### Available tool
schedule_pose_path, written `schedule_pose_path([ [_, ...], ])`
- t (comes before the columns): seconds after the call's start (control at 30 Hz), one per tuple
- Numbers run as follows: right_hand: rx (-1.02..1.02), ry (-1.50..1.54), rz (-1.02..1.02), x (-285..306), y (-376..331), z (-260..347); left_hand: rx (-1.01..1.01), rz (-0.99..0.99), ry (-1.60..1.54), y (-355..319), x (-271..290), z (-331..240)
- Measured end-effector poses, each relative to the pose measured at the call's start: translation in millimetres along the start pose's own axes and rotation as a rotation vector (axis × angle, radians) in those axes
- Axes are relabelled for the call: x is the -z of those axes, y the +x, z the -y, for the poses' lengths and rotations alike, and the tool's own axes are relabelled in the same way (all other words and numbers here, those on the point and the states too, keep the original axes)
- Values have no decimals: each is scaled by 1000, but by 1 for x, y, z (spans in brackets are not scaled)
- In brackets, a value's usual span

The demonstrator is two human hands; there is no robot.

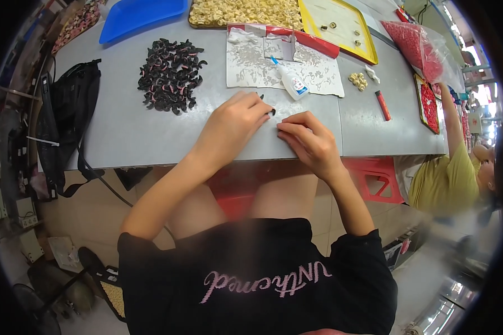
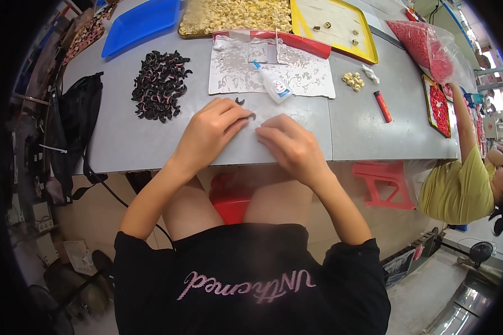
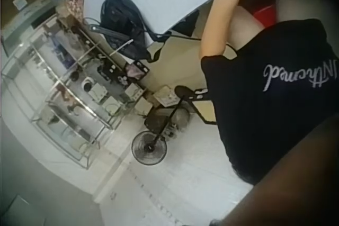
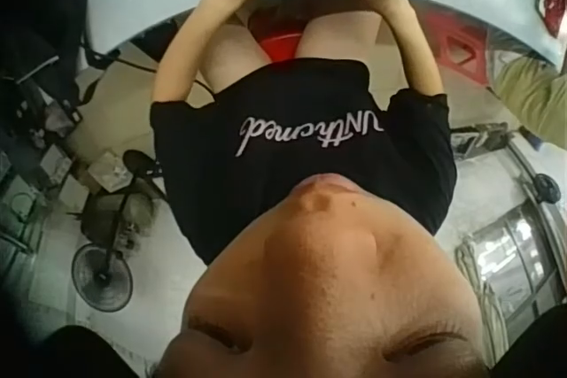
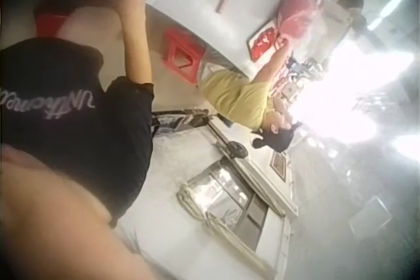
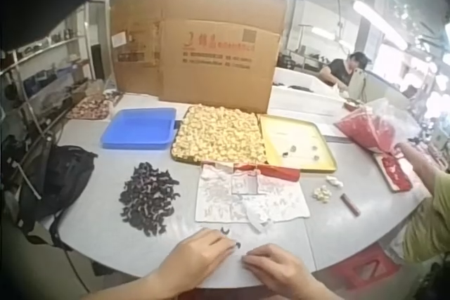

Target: Applying glue to black components and attaching them to small yellow toy heads at a factory workbench.

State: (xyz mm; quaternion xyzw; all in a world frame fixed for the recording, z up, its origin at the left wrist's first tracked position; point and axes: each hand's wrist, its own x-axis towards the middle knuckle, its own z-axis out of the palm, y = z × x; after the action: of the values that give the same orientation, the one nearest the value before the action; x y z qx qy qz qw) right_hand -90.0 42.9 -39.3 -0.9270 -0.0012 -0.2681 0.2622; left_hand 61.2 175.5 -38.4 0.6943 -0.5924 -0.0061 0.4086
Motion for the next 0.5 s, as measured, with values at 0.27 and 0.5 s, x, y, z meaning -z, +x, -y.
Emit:
schedule_pose_path([
  [0.27, -24, -36, -51, 5, -8, -3, -122, -14, 47, -16, -7, -3],
  [0.5, -114, 46, -99, 10, -7, -1, -154, 23, 108, -31, -3, -13],
])
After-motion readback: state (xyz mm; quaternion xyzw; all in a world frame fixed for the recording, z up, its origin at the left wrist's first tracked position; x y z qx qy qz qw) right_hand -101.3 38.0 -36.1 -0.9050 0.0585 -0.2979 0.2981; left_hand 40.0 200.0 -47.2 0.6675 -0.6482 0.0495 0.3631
